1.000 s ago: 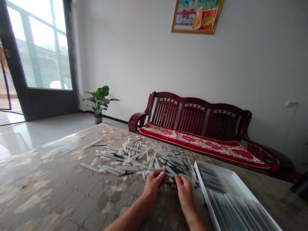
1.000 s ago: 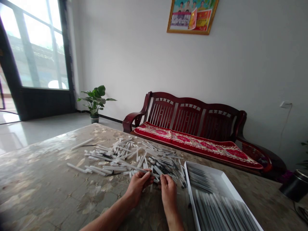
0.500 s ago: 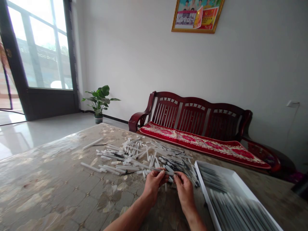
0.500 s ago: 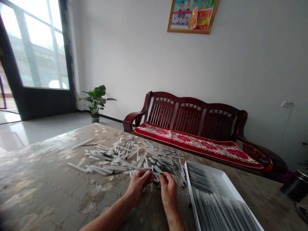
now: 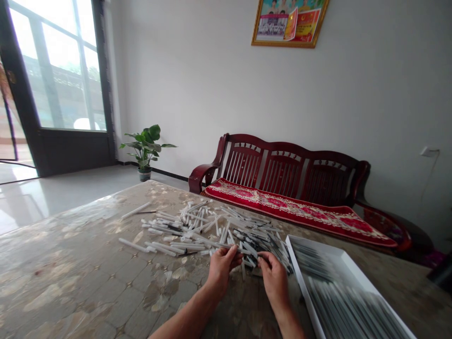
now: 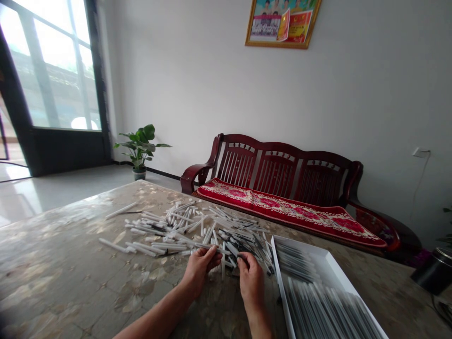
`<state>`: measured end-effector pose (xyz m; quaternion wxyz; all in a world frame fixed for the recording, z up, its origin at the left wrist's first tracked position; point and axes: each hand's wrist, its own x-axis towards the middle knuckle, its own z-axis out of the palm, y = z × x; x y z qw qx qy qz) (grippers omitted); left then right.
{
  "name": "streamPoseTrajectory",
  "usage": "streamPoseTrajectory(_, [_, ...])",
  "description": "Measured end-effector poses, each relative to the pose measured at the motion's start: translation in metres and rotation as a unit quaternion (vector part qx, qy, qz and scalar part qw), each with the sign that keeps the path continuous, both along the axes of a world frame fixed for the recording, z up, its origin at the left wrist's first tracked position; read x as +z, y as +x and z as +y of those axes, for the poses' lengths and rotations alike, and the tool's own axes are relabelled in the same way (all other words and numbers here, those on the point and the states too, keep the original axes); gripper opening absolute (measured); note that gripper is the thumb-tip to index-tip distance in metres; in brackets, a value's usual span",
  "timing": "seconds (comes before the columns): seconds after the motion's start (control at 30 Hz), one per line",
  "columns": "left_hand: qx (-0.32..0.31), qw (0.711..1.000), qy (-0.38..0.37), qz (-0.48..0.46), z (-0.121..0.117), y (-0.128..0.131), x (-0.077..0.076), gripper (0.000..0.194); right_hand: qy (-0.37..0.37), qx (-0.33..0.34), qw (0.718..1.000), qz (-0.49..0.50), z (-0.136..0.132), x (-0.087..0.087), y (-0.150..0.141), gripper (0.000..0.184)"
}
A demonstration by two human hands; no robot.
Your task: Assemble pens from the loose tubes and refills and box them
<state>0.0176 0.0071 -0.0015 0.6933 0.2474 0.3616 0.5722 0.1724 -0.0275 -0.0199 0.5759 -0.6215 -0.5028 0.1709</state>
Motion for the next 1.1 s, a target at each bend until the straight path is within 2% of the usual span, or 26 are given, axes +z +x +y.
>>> streamPoseTrajectory(0.17, [-0.013,1.000,0.009,-0.009,-0.002,-0.001,0.002,0.043,0.030,-0.025,0.996,-0.082,-0.001,-0.002,0.005,0.033])
streamPoseTrajectory(0.4, [-0.033,0.999,0.016,0.009,-0.003,0.002,0.000,0.044,0.018,-0.011,0.998,-0.055,-0.002,0.004,-0.007,0.037])
streamPoseTrajectory(0.47, [-0.012,1.000,0.018,0.010,0.002,-0.002,0.000,0.044,0.018,-0.044,0.998,-0.048,-0.001,0.003,-0.003,0.038])
streamPoseTrajectory(0.63, [0.087,0.995,0.020,0.043,0.020,-0.019,0.002,0.042,0.000,-0.189,0.982,-0.015,-0.003,0.001,0.023,0.045])
streamPoseTrajectory(0.7, [0.092,0.991,0.039,0.092,0.023,-0.022,0.001,0.040,-0.015,-0.229,0.973,-0.005,-0.005,0.000,0.031,0.048])
streamPoseTrajectory(0.77, [0.067,0.983,0.065,0.160,0.022,-0.021,-0.001,0.036,-0.033,-0.248,0.968,-0.001,-0.007,0.000,0.036,0.050])
streamPoseTrajectory(0.87, [0.016,0.964,0.077,0.254,0.018,-0.016,-0.002,0.032,-0.053,-0.245,0.968,0.000,-0.008,-0.001,0.037,0.050])
streamPoseTrajectory(0.93, [-0.007,0.956,0.073,0.284,0.015,-0.012,-0.002,0.039,-0.057,-0.238,0.970,0.004,-0.007,-0.003,0.037,0.050])
streamPoseTrajectory(1.03, [-0.019,0.957,0.079,0.278,0.013,-0.008,0.000,0.053,-0.046,-0.218,0.975,0.011,-0.005,-0.008,0.036,0.049])
streamPoseTrajectory(1.1, [-0.007,0.964,0.085,0.253,0.013,-0.008,0.001,0.055,-0.037,-0.200,0.979,0.006,-0.004,-0.012,0.035,0.047])
